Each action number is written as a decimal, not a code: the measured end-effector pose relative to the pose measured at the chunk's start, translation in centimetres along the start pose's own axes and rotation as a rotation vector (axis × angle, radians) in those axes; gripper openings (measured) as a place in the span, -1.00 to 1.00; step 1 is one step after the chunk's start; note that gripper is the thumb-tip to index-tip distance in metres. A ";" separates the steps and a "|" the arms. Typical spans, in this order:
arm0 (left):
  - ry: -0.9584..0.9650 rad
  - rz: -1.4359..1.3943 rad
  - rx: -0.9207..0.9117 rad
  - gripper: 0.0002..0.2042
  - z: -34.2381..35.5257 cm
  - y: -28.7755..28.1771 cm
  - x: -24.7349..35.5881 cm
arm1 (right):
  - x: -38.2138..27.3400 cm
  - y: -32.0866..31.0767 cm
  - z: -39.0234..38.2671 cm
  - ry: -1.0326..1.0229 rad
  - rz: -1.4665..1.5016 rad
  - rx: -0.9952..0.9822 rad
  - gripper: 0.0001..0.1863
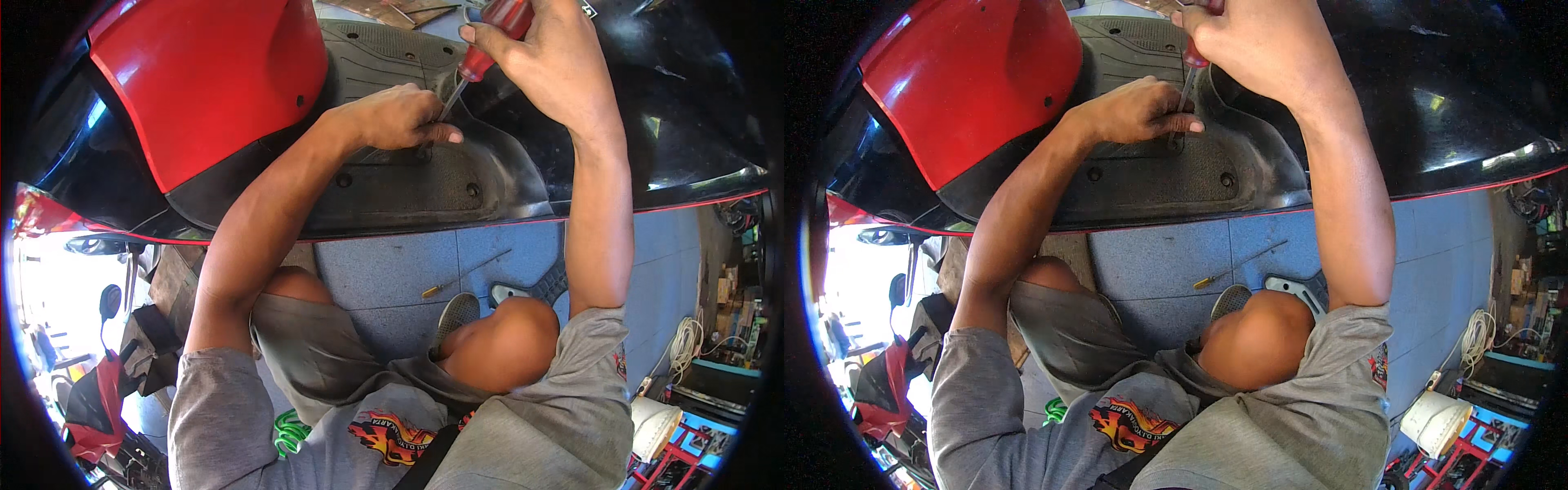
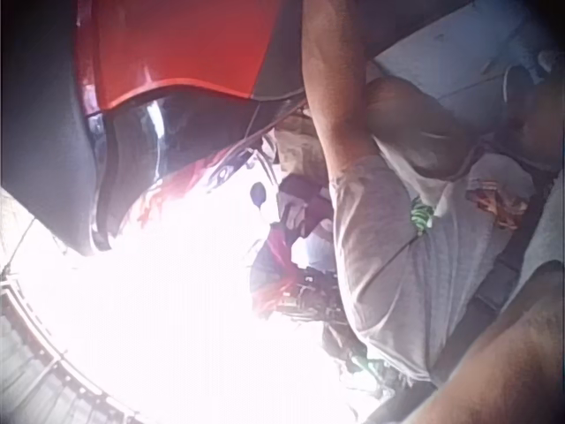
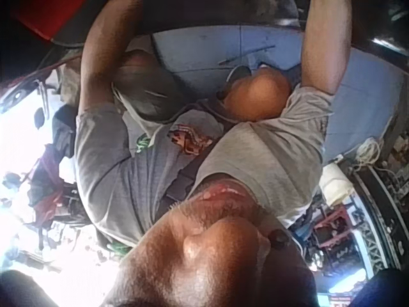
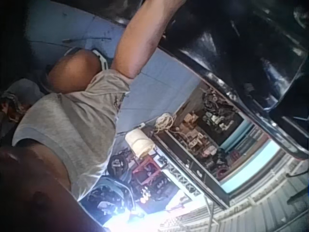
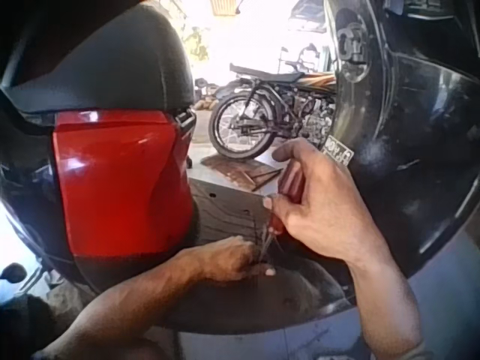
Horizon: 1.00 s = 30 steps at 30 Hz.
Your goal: Disassembling the floorboard and battery cover of a scooter using a screwdriver.
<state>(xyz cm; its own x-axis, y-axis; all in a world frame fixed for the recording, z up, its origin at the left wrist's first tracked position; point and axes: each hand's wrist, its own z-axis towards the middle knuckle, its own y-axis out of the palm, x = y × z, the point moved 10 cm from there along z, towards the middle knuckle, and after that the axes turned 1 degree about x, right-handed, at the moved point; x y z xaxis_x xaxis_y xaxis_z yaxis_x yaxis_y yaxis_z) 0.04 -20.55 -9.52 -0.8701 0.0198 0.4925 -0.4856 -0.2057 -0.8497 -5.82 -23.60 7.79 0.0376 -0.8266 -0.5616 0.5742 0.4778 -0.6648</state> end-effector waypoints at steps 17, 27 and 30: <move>-0.022 -0.018 -0.055 -0.58 -0.3 0.4 -0.2 | -2.4 -0.6 -1.3 -0.217 -0.308 0.131 -0.53; -0.015 -0.022 -0.060 -0.76 -0.3 -1.3 2.1 | -1.1 -1.5 -1.4 -0.232 -0.323 0.197 -0.68; 0.038 -0.065 -0.022 -0.81 -0.9 -0.5 1.3 | -1.0 0.7 -1.3 -0.105 0.356 -0.199 -0.68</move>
<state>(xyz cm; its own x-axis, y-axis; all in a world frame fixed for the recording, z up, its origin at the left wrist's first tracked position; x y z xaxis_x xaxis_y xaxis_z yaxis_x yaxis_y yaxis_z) -0.91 -19.52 -8.58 -0.8391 0.0700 0.5394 -0.5424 -0.1812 -0.8203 -6.52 -22.02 7.27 0.2946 -0.6205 -0.7268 0.3416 0.7787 -0.5263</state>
